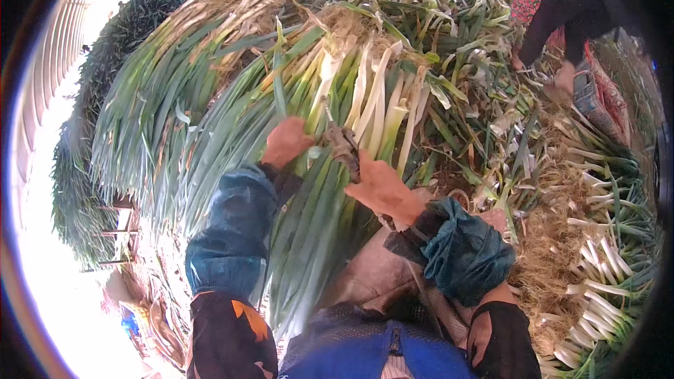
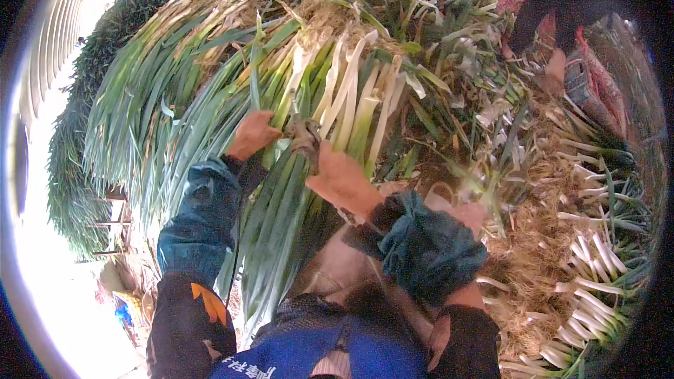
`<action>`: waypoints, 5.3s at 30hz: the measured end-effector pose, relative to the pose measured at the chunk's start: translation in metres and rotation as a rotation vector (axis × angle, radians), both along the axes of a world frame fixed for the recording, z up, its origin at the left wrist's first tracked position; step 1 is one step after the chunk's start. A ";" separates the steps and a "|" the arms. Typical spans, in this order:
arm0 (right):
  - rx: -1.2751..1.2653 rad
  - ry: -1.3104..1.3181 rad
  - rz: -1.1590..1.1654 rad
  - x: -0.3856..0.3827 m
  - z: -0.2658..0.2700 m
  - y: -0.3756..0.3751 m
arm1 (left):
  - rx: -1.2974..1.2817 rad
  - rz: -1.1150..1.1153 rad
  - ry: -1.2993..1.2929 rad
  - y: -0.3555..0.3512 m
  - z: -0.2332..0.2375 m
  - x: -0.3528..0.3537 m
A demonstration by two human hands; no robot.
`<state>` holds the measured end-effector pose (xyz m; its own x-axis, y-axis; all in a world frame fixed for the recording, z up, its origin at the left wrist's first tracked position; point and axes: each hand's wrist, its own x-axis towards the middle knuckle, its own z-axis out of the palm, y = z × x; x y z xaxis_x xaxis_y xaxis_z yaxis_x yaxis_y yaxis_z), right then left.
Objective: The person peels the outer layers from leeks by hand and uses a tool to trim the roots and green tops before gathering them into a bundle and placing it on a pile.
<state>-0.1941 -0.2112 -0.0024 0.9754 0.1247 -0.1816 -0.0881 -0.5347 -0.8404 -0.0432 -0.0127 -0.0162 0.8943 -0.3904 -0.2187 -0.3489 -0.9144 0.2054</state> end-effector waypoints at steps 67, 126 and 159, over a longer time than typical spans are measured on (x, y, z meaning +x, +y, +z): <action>-0.020 0.044 0.079 -0.007 0.010 0.001 | -0.054 0.197 -0.060 -0.005 -0.003 -0.024; -0.126 0.033 -0.030 0.024 -0.010 -0.004 | 0.087 0.241 -0.530 0.056 -0.070 -0.009; 0.041 0.095 0.128 -0.004 -0.001 0.007 | -0.566 0.381 0.663 0.050 -0.059 0.006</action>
<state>-0.1977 -0.2043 -0.0031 0.9297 0.2563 -0.2646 -0.1016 -0.5119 -0.8530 -0.0369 0.0373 -0.0757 0.7448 -0.3015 -0.5952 0.2992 -0.6465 0.7018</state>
